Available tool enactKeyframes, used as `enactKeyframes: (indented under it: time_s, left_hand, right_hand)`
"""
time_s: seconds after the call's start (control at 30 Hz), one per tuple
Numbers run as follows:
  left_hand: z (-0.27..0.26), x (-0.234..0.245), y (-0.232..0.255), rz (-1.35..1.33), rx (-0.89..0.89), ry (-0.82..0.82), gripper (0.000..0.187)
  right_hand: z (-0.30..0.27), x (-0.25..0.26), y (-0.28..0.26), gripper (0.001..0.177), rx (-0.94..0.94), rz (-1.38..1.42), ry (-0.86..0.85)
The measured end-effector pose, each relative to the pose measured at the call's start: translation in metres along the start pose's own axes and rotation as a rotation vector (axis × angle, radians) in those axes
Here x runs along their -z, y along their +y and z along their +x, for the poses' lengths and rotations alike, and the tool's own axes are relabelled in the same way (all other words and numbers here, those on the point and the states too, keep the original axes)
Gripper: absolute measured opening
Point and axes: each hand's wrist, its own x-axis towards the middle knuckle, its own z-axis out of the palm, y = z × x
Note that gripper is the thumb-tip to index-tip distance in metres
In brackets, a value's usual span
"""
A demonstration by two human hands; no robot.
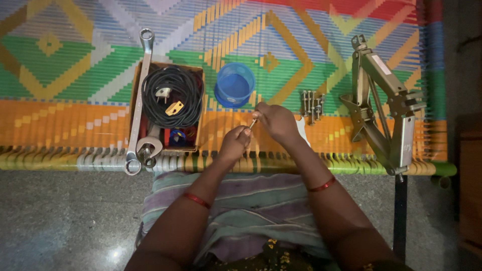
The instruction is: The person repeatedly picks up small metal fasteners and nuts, threads them together by hand, and places the assembled pieces on the cot. The hands work over a patterned woven surface with tools and parts nearby.
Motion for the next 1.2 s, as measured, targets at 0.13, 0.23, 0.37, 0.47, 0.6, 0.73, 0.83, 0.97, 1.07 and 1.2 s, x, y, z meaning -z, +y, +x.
enactKeyframes:
  time_s: [0.13,0.23,0.37,0.47,0.6,0.73,0.83,0.97,1.07,1.2]
  left_hand:
    - [-0.002,-0.002,0.008,0.197,0.005,0.001,0.034]
    - [-0.004,-0.001,0.011,0.244,-0.021,-0.038,0.034]
    - [-0.002,0.0,0.013,0.354,-0.111,0.032,0.026]
    - [-0.001,-0.001,0.009,0.218,-0.054,0.051,0.019]
    - [0.003,0.002,0.004,0.07,-0.001,0.06,0.015]
    - [0.007,0.006,-0.006,0.027,0.032,0.027,0.018]
    - [0.013,0.007,-0.017,-0.073,0.047,-0.026,0.021]
    - [0.02,0.011,-0.022,-0.208,0.104,-0.076,0.026]
    - [0.017,0.014,-0.017,-0.225,0.19,-0.099,0.028]
    - [0.01,0.013,-0.002,-0.256,0.2,-0.14,0.031]
  right_hand:
    - [-0.003,-0.003,0.001,0.035,-0.002,0.019,0.065]
    - [-0.004,-0.005,0.002,0.041,-0.095,0.037,0.062]
    - [-0.001,0.0,0.004,0.048,-0.168,-0.006,0.064]
    - [-0.002,0.001,0.003,0.05,-0.217,-0.004,0.026]
    - [0.0,-0.002,0.005,0.048,-0.204,0.104,0.025]
    - [0.0,-0.007,0.018,0.049,-0.134,0.194,0.015]
    - [-0.001,-0.013,0.031,0.049,-0.143,0.329,0.009]
    - [0.003,-0.02,0.043,0.049,-0.159,0.552,-0.024]
    - [-0.001,-0.022,0.045,0.042,-0.239,0.851,-0.079]
    - [0.003,-0.022,0.049,0.025,-0.249,0.997,-0.108]
